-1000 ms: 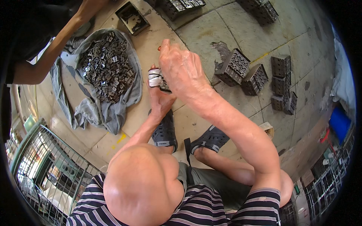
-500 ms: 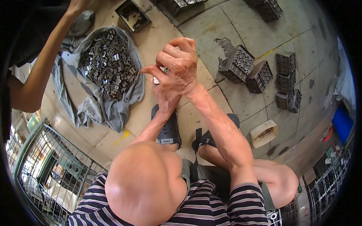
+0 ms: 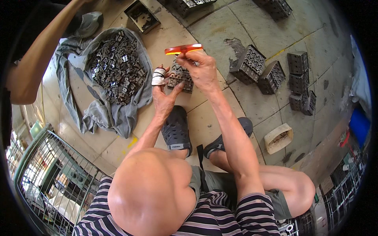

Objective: The person sits on the floor and uses a red-handled screwdriver to insert small metal pieces into a rectangular metal tray. They repeatedly pick up pieces from a cloth pile and place them into the tray, occasionally adjusting the tray's position.

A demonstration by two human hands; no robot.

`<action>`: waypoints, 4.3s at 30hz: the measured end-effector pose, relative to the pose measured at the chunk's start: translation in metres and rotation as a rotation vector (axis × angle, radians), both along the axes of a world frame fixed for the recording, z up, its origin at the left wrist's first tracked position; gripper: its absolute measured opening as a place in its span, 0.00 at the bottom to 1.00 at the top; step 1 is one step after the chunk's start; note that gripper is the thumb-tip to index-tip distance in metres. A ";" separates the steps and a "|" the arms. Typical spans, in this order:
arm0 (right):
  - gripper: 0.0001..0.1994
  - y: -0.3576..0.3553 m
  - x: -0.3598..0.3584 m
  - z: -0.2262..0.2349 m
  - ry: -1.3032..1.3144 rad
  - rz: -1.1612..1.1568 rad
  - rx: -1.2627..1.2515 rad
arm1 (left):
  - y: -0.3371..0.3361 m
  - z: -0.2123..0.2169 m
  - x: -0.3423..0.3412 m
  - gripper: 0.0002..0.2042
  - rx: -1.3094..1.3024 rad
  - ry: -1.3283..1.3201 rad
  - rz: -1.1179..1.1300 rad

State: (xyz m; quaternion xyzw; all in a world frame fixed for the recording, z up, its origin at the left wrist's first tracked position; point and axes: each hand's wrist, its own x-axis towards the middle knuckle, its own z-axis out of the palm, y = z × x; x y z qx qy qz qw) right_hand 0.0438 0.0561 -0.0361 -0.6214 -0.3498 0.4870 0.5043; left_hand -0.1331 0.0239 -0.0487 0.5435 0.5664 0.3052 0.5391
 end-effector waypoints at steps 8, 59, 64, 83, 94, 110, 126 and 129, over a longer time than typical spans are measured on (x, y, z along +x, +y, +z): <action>0.08 -0.012 0.001 0.002 -0.159 -0.082 0.049 | 0.002 -0.018 -0.009 0.35 -0.171 -0.242 0.186; 0.10 -0.024 0.001 0.025 -0.522 0.155 0.301 | 0.085 -0.003 -0.002 0.28 0.344 0.244 -0.495; 0.14 -0.050 -0.001 0.034 -0.857 0.514 0.497 | 0.083 0.001 0.002 0.27 0.349 0.244 -0.534; 0.05 -0.006 0.025 -0.003 -0.085 -0.160 -0.029 | 0.118 -0.017 -0.007 0.10 0.441 0.470 -0.086; 0.07 0.015 0.038 0.000 -0.434 0.277 0.140 | 0.045 -0.015 0.001 0.31 0.004 0.013 0.067; 0.29 0.044 0.004 0.047 0.304 -0.074 -0.246 | -0.010 0.004 0.037 0.66 0.076 0.270 -0.003; 0.19 0.085 0.066 0.070 -0.721 1.131 0.090 | 0.006 0.010 0.037 0.45 0.165 0.324 -0.040; 0.19 0.064 0.058 0.065 -1.303 0.688 0.587 | 0.029 0.015 0.027 0.41 0.145 0.465 -0.042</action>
